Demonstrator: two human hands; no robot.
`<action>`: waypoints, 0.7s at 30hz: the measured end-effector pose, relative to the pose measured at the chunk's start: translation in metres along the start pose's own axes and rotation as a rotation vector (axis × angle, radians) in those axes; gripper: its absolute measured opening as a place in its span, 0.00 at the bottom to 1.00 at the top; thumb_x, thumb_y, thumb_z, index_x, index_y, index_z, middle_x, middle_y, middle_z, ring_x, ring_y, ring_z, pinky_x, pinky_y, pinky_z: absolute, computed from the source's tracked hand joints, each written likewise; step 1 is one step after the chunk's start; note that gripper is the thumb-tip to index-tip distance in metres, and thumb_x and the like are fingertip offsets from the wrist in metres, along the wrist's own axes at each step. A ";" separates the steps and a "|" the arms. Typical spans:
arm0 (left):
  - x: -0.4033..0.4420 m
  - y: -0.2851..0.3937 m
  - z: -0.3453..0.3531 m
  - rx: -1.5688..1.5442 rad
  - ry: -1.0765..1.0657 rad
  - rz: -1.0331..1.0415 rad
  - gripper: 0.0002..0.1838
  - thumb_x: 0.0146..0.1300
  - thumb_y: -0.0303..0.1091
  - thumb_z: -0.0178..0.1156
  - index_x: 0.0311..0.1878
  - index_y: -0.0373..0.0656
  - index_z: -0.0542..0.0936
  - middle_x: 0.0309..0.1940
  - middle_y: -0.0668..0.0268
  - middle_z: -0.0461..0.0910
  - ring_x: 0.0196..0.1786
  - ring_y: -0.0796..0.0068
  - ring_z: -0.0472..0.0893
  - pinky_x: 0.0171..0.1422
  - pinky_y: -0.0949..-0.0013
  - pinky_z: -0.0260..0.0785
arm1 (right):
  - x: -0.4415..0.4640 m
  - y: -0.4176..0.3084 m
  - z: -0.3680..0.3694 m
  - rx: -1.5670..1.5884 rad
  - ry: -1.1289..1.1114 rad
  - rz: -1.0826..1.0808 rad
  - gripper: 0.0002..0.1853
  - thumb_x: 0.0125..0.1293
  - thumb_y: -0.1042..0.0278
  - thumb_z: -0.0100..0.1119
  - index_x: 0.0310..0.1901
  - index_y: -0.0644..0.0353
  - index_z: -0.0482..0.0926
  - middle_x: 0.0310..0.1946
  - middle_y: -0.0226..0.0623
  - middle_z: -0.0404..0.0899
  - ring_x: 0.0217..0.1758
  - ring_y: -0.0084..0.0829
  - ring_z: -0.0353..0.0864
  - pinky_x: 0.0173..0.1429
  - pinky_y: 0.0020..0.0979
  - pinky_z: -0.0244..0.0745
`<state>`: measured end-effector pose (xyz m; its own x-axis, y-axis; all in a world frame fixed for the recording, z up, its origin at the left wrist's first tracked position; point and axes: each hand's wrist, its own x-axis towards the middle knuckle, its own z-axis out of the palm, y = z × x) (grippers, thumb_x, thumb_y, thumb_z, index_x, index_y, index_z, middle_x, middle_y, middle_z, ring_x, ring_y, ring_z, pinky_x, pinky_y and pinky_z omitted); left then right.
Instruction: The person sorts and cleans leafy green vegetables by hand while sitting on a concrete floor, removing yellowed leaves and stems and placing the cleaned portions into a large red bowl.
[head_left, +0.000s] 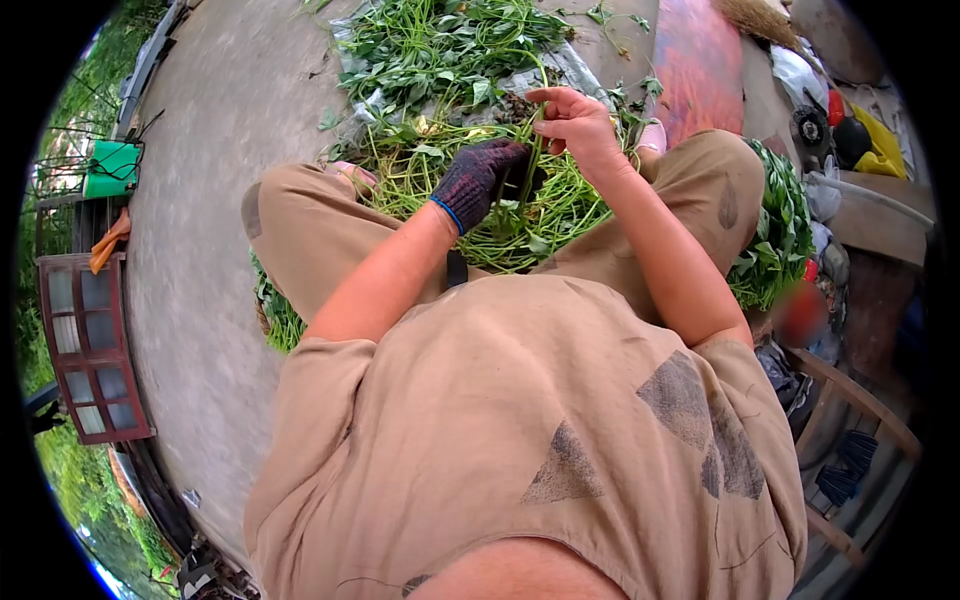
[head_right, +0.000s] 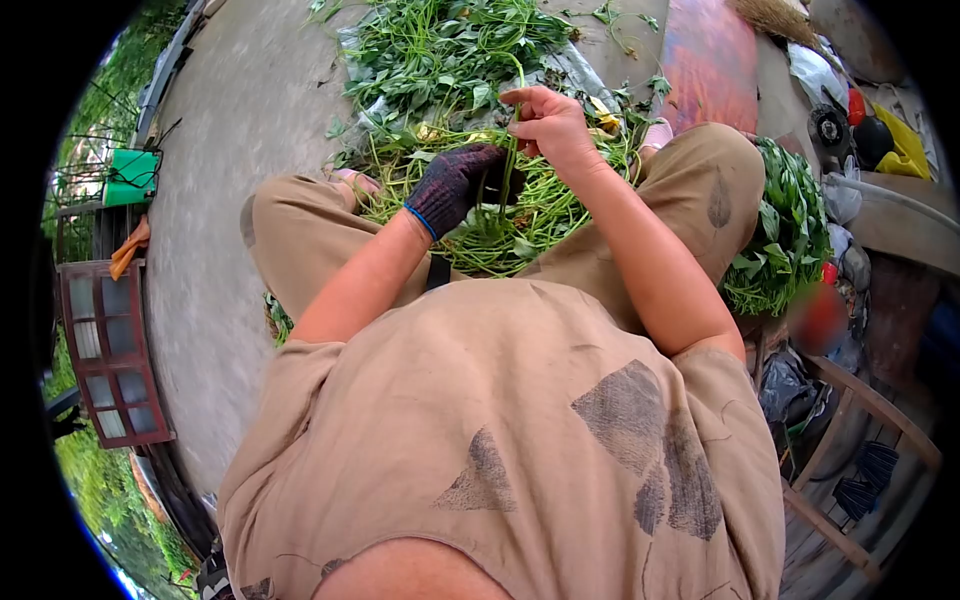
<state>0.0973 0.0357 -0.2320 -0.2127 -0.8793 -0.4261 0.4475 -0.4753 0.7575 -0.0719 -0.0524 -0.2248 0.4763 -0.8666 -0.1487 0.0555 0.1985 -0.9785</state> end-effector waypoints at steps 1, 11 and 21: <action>0.002 -0.004 -0.003 0.066 -0.018 0.016 0.12 0.68 0.37 0.57 0.44 0.38 0.81 0.30 0.63 0.83 0.31 0.73 0.83 0.40 0.70 0.78 | 0.001 0.002 -0.003 -0.067 -0.001 0.007 0.19 0.59 0.80 0.60 0.53 0.60 0.80 0.29 0.24 0.76 0.26 0.14 0.73 0.25 0.16 0.69; -0.018 0.029 -0.015 0.294 -0.012 -0.097 0.11 0.64 0.38 0.60 0.38 0.38 0.81 0.18 0.70 0.72 0.16 0.77 0.71 0.21 0.73 0.67 | -0.014 0.010 0.003 -1.412 -0.076 -0.269 0.08 0.67 0.59 0.52 0.43 0.50 0.77 0.39 0.41 0.80 0.39 0.45 0.82 0.40 0.46 0.74; -0.011 0.010 -0.010 0.524 0.026 0.231 0.10 0.63 0.37 0.61 0.29 0.42 0.82 0.11 0.72 0.66 0.12 0.82 0.67 0.15 0.74 0.55 | -0.019 0.025 0.026 -1.134 0.247 0.001 0.17 0.61 0.52 0.55 0.33 0.58 0.81 0.34 0.50 0.82 0.41 0.53 0.81 0.46 0.50 0.73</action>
<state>0.1132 0.0409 -0.2244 -0.1357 -0.9643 -0.2276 -0.0118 -0.2281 0.9736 -0.0568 -0.0194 -0.2431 0.2852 -0.9571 -0.0511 -0.8224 -0.2170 -0.5260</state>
